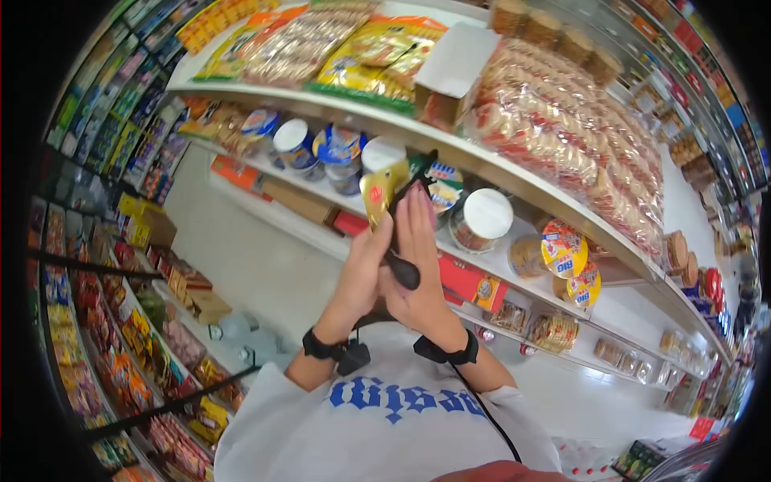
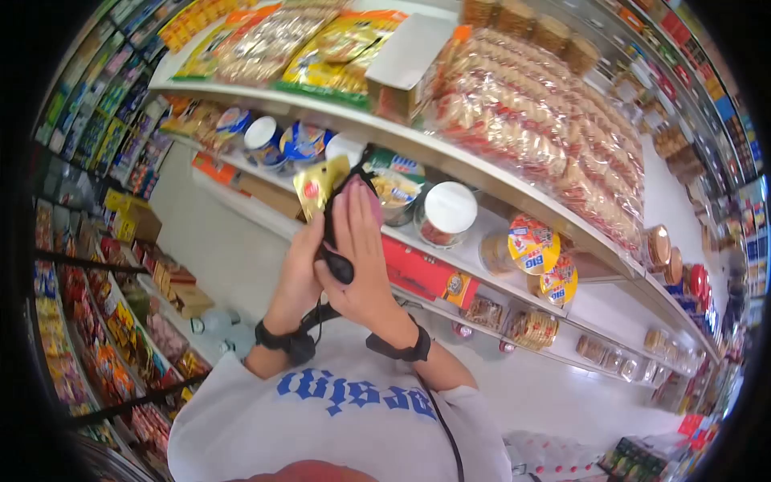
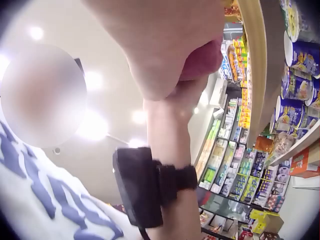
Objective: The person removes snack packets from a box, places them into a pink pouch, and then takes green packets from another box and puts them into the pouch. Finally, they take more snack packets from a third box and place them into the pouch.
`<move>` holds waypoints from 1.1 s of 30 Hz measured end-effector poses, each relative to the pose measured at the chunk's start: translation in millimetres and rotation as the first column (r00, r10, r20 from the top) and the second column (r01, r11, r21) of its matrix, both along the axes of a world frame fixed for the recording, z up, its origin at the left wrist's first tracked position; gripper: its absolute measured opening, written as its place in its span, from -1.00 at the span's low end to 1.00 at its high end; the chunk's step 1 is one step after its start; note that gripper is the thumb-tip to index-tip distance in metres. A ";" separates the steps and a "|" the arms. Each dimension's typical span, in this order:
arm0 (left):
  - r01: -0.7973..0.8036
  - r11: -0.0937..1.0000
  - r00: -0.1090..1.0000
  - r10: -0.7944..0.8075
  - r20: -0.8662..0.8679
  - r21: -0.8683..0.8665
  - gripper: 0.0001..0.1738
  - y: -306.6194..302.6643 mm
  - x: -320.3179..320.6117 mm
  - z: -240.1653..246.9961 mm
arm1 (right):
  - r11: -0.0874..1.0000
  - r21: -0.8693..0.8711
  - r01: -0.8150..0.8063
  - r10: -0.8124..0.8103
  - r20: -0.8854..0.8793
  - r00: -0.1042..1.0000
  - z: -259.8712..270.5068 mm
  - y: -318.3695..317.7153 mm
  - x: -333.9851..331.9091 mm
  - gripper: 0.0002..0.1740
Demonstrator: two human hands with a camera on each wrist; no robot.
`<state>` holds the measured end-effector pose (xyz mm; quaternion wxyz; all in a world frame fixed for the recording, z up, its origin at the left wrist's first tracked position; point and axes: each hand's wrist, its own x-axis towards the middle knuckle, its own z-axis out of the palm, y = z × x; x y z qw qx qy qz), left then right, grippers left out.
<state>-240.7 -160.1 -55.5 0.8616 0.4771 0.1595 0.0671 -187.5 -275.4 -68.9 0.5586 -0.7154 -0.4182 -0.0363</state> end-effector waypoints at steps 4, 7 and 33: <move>0.025 0.912 0.999 -0.014 -0.030 0.409 -0.53 -10.2 12.4 -13.7 | 0.955 0.262 0.140 0.092 -0.708 0.700 -21.3 -13.1 23.3 -0.42; -0.181 0.868 0.982 0.183 0.040 0.463 -0.51 -3.3 20.3 -13.7 | 0.886 0.421 0.195 0.272 -0.811 0.517 -27.1 -22.8 25.3 -0.60; 0.106 0.725 0.990 -0.015 -0.138 0.681 -0.78 -8.0 -0.7 -8.7 | 0.983 0.121 -0.139 0.170 -0.891 0.420 -37.2 -81.9 37.2 -0.49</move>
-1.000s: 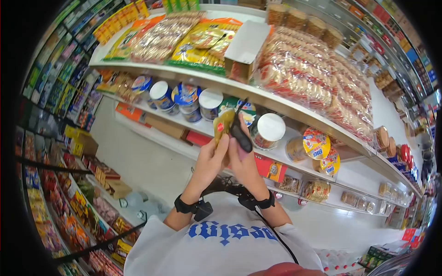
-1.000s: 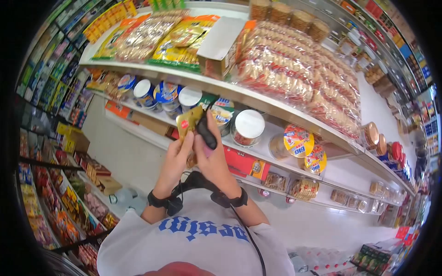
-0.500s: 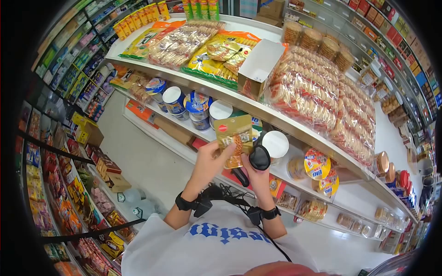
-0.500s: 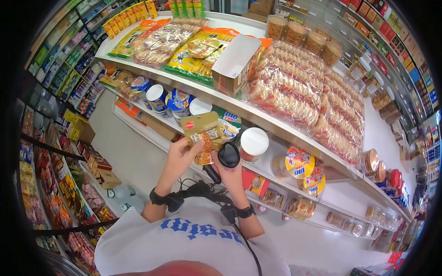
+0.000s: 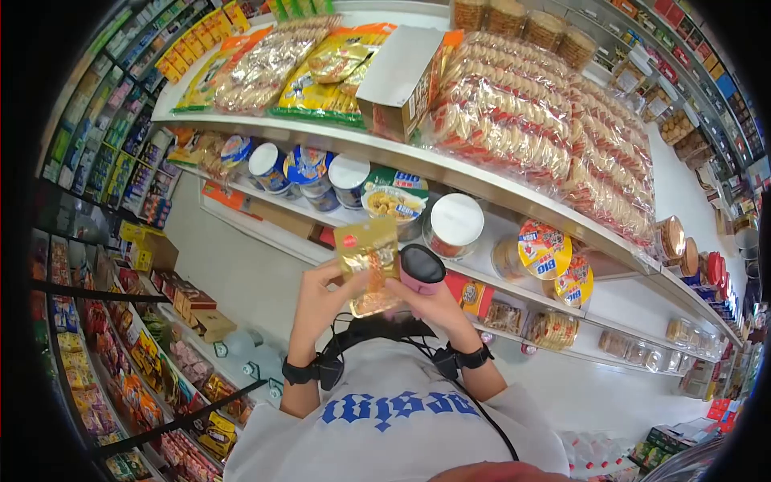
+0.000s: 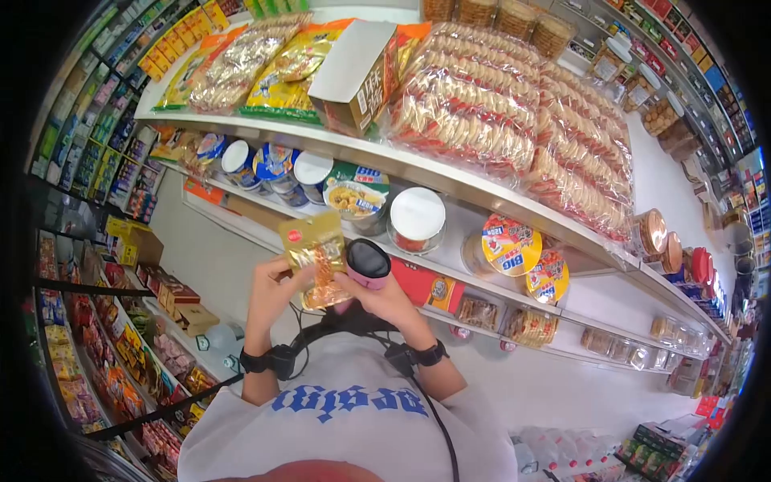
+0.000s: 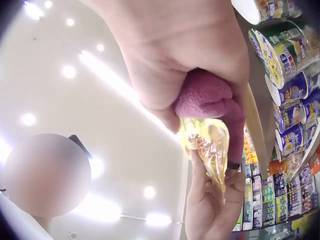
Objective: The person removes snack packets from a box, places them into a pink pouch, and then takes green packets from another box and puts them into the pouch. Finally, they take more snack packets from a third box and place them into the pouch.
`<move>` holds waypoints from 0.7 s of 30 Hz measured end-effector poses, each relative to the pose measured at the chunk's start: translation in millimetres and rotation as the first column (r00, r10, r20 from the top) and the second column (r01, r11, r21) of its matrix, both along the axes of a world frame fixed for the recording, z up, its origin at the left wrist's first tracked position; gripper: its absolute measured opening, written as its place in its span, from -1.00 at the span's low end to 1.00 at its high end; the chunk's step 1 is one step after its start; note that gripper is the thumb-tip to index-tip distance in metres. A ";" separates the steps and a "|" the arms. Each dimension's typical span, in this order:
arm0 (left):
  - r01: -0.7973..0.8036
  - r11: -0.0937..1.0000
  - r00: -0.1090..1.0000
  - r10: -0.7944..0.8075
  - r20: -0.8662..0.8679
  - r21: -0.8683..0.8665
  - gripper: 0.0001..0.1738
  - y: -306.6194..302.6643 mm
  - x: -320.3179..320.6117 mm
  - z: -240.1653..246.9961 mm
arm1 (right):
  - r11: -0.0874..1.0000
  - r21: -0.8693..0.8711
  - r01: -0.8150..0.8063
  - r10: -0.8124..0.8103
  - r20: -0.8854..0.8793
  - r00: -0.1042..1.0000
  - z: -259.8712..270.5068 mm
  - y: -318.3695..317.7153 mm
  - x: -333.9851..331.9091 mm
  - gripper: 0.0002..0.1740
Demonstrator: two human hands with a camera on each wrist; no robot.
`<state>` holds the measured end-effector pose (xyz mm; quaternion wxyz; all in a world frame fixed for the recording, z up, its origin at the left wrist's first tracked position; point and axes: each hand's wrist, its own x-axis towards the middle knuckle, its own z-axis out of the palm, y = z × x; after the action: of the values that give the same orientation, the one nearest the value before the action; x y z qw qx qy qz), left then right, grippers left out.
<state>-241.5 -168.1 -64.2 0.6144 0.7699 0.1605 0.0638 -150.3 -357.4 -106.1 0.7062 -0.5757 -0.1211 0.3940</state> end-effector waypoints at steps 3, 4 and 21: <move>0.131 0.970 0.991 -0.124 -0.046 0.204 -0.80 3.0 3.0 16.3 | 0.965 0.168 0.200 -0.223 0.131 0.966 -34.2 -0.9 -5.1 -0.55; 0.123 0.973 0.992 -0.124 -0.007 0.196 -0.81 4.8 5.8 12.7 | 0.965 0.049 0.256 -0.260 0.143 0.955 -45.3 -8.9 0.5 -0.62; -0.146 0.904 0.871 -0.075 0.485 0.401 -0.75 203.0 205.6 5.9 | 0.556 0.248 0.793 -0.780 -0.174 0.601 -28.0 -29.5 49.7 -0.54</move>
<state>-35.9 35.0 -58.3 0.4508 0.8402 -0.0035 0.3014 -100.7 -386.9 -134.2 0.8885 -0.4457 0.1057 0.0268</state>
